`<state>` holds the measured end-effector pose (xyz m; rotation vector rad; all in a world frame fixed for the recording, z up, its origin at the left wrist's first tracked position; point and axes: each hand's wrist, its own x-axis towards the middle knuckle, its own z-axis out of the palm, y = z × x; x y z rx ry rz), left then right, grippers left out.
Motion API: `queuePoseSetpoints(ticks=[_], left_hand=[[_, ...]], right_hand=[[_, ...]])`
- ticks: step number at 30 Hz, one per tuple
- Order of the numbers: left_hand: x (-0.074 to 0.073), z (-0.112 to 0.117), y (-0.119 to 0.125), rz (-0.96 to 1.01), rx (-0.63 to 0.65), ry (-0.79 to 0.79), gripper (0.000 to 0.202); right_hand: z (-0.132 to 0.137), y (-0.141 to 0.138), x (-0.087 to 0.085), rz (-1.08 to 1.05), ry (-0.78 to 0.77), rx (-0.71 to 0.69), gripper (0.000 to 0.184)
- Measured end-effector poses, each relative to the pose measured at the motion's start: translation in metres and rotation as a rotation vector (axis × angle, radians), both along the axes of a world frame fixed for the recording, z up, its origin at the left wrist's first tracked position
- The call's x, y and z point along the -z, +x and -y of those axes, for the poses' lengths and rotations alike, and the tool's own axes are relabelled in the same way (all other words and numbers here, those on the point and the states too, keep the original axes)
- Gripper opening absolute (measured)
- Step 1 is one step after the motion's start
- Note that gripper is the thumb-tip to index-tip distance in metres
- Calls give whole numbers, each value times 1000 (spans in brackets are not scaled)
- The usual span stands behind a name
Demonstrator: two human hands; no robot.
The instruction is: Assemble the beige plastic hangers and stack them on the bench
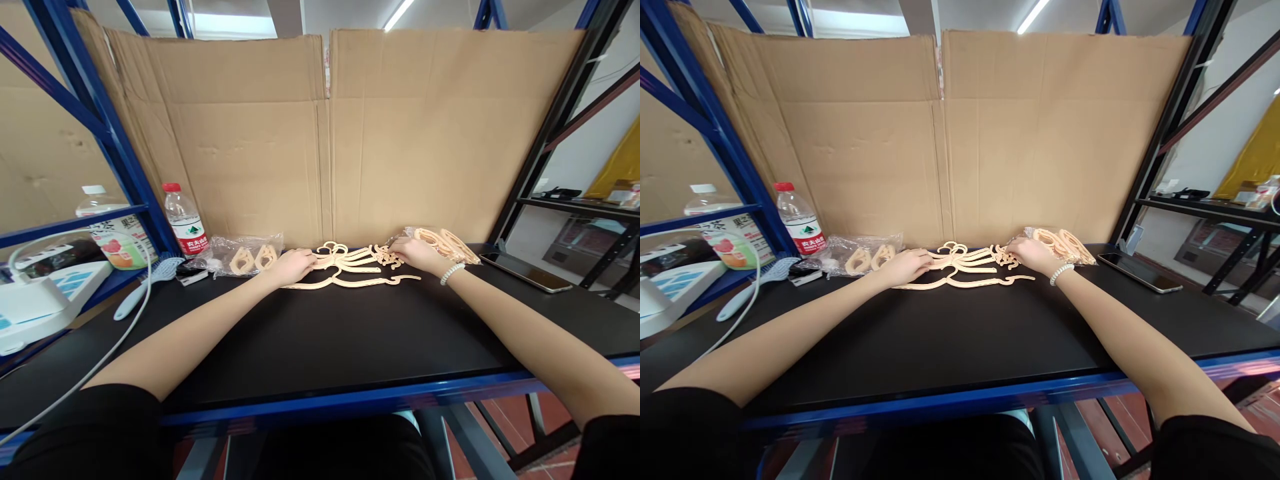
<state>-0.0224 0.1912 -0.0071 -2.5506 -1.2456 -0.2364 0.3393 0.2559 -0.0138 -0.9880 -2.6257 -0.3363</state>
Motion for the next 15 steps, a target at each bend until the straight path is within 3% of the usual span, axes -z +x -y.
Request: queuePoseSetpoints(ticks=[9, 15], left_hand=[[3, 2, -5, 170, -27, 23, 18], [-5, 7, -3, 237, -45, 35, 14]], right_hand=[[18, 1, -15, -222, 185, 53, 33], [43, -6, -21, -479, 246, 104, 29]])
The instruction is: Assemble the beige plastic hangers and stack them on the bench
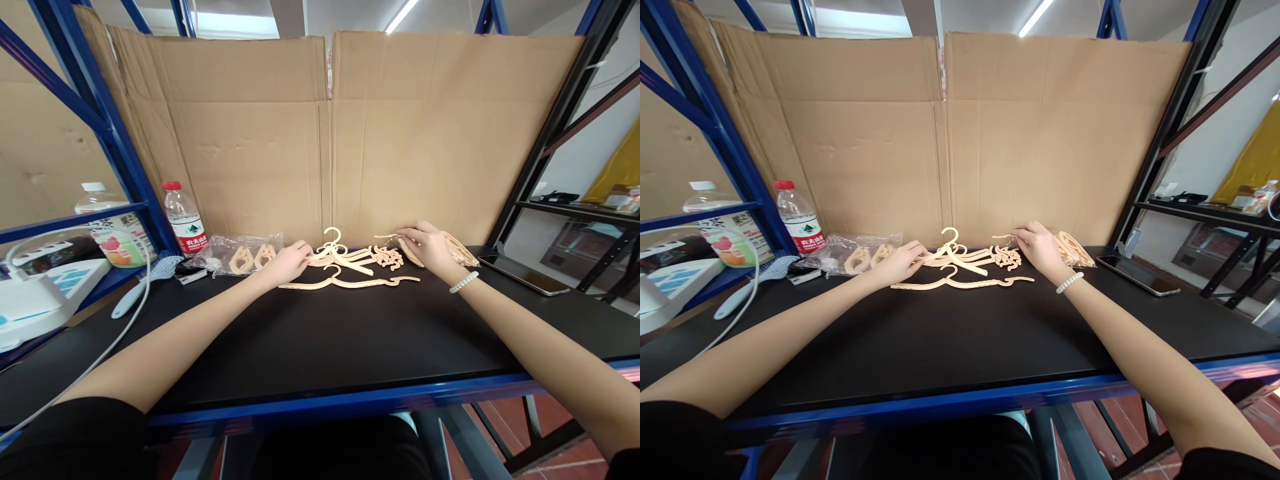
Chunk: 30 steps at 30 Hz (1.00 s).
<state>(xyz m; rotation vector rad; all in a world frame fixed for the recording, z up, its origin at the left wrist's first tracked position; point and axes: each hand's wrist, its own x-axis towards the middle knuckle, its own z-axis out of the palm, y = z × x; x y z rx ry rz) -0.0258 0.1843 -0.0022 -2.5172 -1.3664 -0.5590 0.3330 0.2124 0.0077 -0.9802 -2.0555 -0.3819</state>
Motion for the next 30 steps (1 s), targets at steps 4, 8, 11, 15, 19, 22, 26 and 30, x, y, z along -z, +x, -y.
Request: queuePoseSetpoints(ticks=[4, 8, 11, 15, 19, 22, 26, 30], left_hand=[[-12, 14, 6, 24, -17, 0, 13], [-20, 39, 10, 77, -33, 40, 13], [-20, 59, 9, 120, 35, 30, 14], [-14, 79, 5, 170, 76, 40, 15], [-8, 83, 4, 245, 109, 82, 14], [-4, 81, 5, 276, 128, 93, 13], [1, 80, 5, 283, 119, 81, 13], [4, 81, 5, 321, 125, 41, 12]], right_hand=[[19, -12, -2, -247, -121, 7, 26], [31, -28, -2, -598, -452, -175, 28], [34, -37, -1, -810, -596, -330, 27], [35, -42, 2, -947, -749, -470, 33], [37, -43, 5, -1071, -886, -518, 20], [41, -43, 5, -1194, -1006, -523, 21], [45, -40, 5, -1173, -1140, -606, 10], [50, -39, 6, -1054, -1181, -677, 19]])
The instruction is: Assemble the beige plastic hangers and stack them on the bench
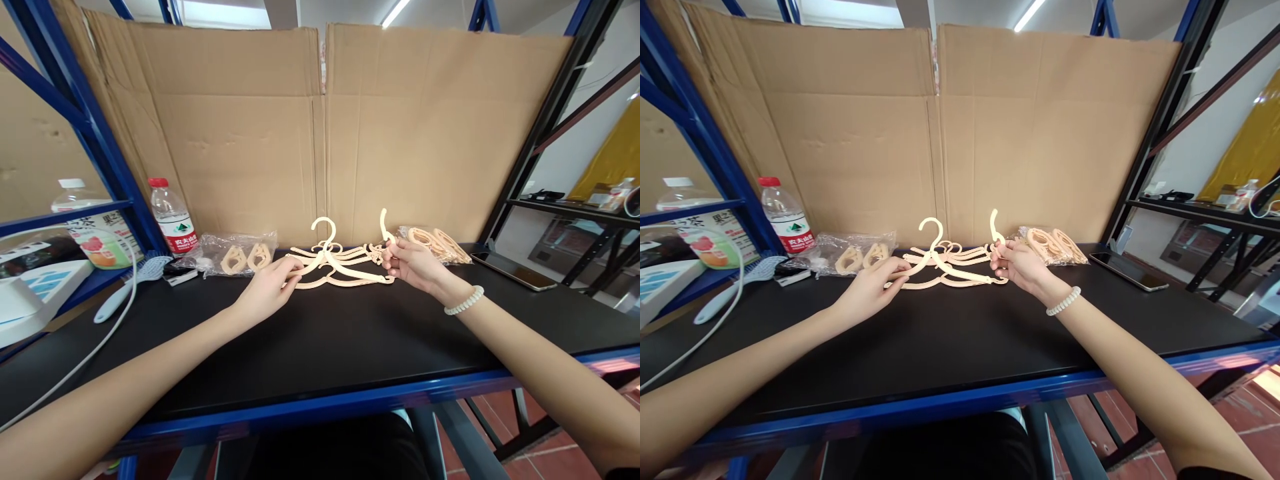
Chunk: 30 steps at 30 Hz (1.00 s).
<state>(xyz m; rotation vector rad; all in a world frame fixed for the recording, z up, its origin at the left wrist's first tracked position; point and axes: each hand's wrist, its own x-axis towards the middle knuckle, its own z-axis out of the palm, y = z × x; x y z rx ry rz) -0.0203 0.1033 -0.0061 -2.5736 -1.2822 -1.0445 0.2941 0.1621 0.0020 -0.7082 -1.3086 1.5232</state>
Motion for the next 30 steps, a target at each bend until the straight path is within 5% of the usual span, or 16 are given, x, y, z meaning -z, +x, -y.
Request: queuePoseSetpoints(ticks=[9, 22, 30], left_hand=[[4, -2, -1, -4, 30, 9, 20], [8, -1, 2, -17, 14, -15, 17], [8, -1, 2, -13, -27, -34, 16]], right_hand=[[9, 1, 4, 189, 126, -51, 25], [-6, 12, 7, 183, 92, -24, 28], [-3, 11, 6, 101, -159, -315, 27]])
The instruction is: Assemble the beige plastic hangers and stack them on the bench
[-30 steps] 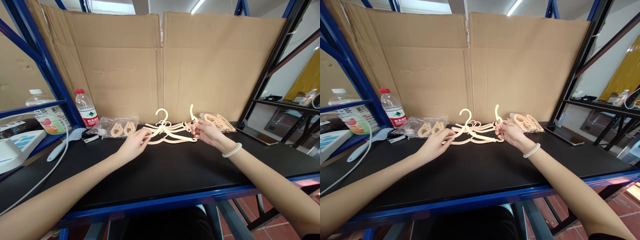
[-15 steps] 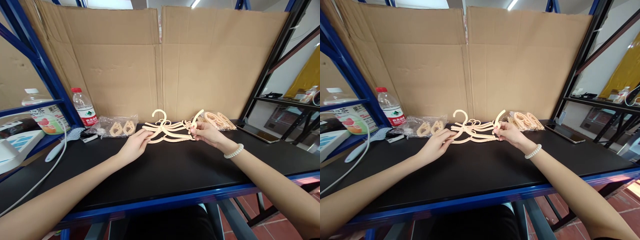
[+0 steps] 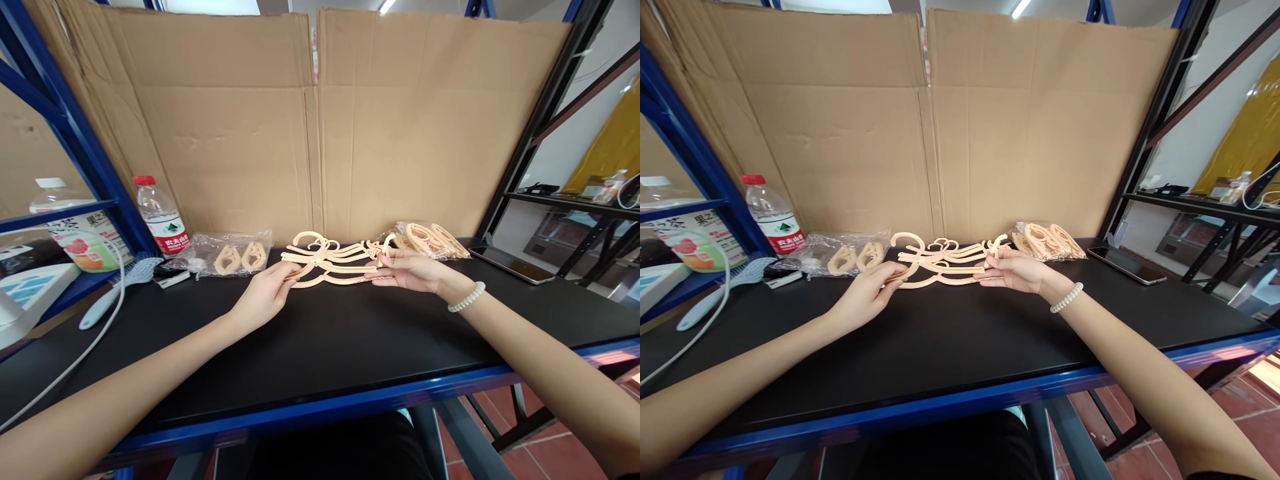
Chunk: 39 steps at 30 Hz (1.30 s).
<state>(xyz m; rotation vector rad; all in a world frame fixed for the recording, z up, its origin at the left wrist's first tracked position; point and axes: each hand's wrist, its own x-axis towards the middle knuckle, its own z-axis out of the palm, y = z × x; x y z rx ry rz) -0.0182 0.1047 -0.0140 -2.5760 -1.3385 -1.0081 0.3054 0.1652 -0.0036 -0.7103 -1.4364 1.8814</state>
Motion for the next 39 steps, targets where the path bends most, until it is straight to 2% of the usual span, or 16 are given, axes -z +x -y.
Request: queuePoseSetpoints(ticks=[4, 12, 17, 24, 39], left_hand=[[1, 0, 0, 5, 8, 1, 17], [1, 0, 0, 10, 19, 11, 16], [1, 0, 0, 4, 25, 22, 15], [4, -2, -1, 1, 22, 22, 18], [5, -1, 0, 33, 4, -8, 20]], right_hand=[[1, -1, 0, 18, -44, -2, 25], [1, -2, 2, 71, -30, -16, 24], [2, -2, 3, 61, -37, 28, 27], [0, -2, 6, 70, 61, 27, 23], [9, -13, 10, 46, 197, 159, 26]])
